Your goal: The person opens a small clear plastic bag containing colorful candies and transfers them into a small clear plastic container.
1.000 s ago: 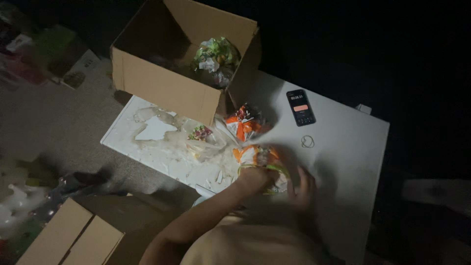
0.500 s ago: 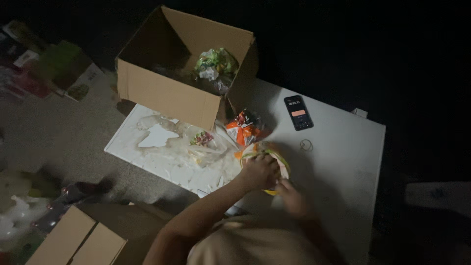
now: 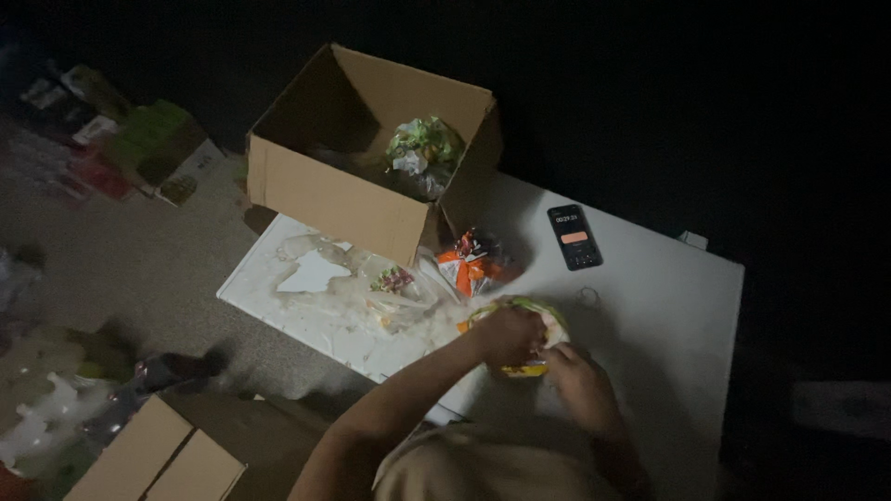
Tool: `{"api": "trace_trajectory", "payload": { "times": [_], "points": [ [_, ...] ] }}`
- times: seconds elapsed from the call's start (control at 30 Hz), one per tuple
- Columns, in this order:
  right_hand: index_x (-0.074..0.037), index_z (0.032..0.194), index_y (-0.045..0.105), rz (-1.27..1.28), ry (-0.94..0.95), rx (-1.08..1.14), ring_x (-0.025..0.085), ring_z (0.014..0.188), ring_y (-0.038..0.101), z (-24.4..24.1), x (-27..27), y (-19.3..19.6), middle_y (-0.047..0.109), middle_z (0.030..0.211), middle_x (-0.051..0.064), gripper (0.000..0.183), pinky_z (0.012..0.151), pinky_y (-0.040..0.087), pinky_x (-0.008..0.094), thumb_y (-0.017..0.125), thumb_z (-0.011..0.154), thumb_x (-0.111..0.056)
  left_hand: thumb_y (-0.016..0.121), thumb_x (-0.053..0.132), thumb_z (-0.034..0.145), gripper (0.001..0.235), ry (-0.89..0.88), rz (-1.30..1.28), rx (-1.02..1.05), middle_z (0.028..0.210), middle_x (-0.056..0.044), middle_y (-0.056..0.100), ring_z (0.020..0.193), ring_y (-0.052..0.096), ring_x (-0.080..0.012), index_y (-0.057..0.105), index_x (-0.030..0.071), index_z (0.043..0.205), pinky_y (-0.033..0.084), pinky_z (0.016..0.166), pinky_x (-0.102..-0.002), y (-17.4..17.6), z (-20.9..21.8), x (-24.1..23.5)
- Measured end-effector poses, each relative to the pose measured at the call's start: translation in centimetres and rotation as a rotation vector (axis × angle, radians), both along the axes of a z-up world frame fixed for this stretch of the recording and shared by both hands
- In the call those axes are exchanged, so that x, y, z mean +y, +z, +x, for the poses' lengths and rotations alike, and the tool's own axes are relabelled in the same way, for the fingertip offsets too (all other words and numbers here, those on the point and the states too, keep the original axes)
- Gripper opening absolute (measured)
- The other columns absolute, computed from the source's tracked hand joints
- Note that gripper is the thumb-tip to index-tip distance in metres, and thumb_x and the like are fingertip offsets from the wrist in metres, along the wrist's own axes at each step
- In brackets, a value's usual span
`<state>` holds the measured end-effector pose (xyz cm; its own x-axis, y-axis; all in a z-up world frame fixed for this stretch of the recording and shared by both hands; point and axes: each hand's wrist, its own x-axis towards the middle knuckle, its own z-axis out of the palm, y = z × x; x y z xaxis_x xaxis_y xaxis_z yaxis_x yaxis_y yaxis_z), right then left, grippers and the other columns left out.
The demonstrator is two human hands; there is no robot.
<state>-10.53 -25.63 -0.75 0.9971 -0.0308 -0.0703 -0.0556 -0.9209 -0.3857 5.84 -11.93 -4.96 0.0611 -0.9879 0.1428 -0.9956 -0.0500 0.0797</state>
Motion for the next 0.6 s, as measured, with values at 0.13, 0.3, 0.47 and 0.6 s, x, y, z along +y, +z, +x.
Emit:
{"api": "trace_trajectory", "payload": {
  "times": [0.13, 0.3, 0.47, 0.6],
  "points": [
    [-0.021, 0.133, 0.061, 0.12, 0.026, -0.096, 0.022, 0.089, 0.074, 0.1, -0.2, -1.6, 0.065, 0.134, -0.002, 0.045, 0.066, 0.057, 0.037, 0.068, 0.088, -0.025, 0.061, 0.03, 0.076, 0.014, 0.144, -0.197, 0.758, 0.082, -0.004, 0.068, 0.076, 0.062, -0.0237, 0.066, 0.017, 0.08, 0.043, 0.058, -0.044, 1.7, 1.6, 0.2],
    [-0.015, 0.13, 0.065, 0.218, -0.172, -0.381, 0.022, 0.079, 0.075, -0.7, 3.8, 1.5, 0.075, 0.111, 0.012, 0.048, 0.065, 0.06, 0.036, 0.073, 0.09, -0.039, 0.062, 0.026, 0.099, 0.026, 0.796, -0.196, 1.634, 0.115, -0.011, 0.075, 0.102, 0.069, -0.0222, 0.072, 0.008, 0.115, 0.054, 0.09, -0.036, 3.6, 0.1, 0.3],
    [-0.014, 0.146, 0.052, 0.376, -0.022, -0.633, 0.024, 0.103, 0.069, 0.4, 5.1, 1.5, 0.063, 0.131, 0.012, 0.063, 0.08, 0.057, 0.036, 0.079, 0.09, -0.023, 0.054, 0.018, 0.099, 0.024, 0.712, -0.394, 1.721, 0.111, -0.005, 0.072, 0.101, 0.064, -0.0154, 0.067, 0.012, 0.118, 0.051, 0.086, -0.032, 7.2, -4.2, 3.4],
    [-0.006, 0.104, 0.07, 0.478, 0.055, -0.532, 0.024, 0.093, 0.067, 0.8, 6.1, 3.3, 0.068, 0.101, 0.008, 0.014, 0.078, 0.052, 0.034, 0.062, 0.1, -0.016, 0.059, 0.012, 0.097, 0.023, 0.715, -0.536, 1.931, 0.115, -0.012, 0.075, 0.103, 0.069, -0.02, 0.071, 0.004, 0.116, 0.054, 0.089, -0.032, 5.2, -5.4, 5.1]
  ]
}}
